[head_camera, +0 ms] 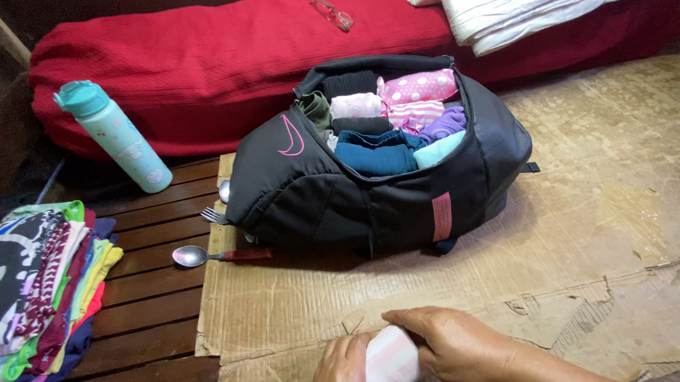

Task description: The person folds clothing items one at a time on a cardboard mat on a bed and places each folded item into an open backpack. They fold a purple garment, a striped shirt, a patterned cloth rolled up, and a houndstooth-pattern garment, adding each to the packed backpack.

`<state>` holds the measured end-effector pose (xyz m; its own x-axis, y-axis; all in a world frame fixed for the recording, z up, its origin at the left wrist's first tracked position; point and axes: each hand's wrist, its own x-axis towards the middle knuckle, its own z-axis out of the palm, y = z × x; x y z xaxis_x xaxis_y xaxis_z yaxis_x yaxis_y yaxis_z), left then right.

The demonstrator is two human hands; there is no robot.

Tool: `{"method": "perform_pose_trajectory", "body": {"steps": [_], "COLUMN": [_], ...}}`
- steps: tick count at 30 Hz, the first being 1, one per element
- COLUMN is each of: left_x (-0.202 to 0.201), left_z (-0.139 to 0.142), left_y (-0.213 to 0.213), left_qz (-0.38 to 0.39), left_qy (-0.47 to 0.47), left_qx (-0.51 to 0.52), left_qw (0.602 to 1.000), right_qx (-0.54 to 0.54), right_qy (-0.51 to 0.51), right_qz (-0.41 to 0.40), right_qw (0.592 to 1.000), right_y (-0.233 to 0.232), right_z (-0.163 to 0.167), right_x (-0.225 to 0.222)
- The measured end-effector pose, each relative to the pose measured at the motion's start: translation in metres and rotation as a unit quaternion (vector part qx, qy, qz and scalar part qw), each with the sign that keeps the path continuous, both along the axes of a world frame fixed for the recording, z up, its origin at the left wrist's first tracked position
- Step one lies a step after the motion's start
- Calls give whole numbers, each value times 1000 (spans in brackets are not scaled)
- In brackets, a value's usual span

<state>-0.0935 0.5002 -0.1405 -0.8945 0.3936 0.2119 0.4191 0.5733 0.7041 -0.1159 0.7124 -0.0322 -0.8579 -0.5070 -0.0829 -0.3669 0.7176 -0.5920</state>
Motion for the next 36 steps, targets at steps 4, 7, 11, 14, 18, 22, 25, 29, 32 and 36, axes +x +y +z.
{"method": "perform_pose_trajectory", "body": {"steps": [4,7,11,14,18,22,25,29,32,36], "left_x": [2,-1,2,2,-7,-27,-49,-73,-89,-112], "left_z": [7,18,38,58,86,113,132,150,160,169], "left_y": [-4,-10,-5,2,19,48,68,99,126,151], "left_qz": [50,25,-14,26,46,-16,-36,-53,-61,-79], "left_qy": [-74,-82,-71,-135,-268,-217,-215,-236,-249,-235], "left_qx": [12,59,77,138,379,485,532,592,618,588], "left_qw": [996,995,994,981,884,847,819,769,743,770], "right_qx": [-90,-132,-91,-151,-318,-362,-406,-466,-510,-550], "right_qy": [-123,-76,-166,-205,-256,-187,-138,-101,-89,-88], "right_qz": [31,54,-11,-40,-84,-128,-162,-223,-253,-268], "right_qw": [988,987,982,966,909,904,889,850,817,786], "right_y": [2,1,3,10,32,57,72,84,92,107], "right_z": [12,20,25,23,19,22,32,50,61,70], "right_x": [1,5,11,7,-15,-37,-49,-67,-76,-89]}}
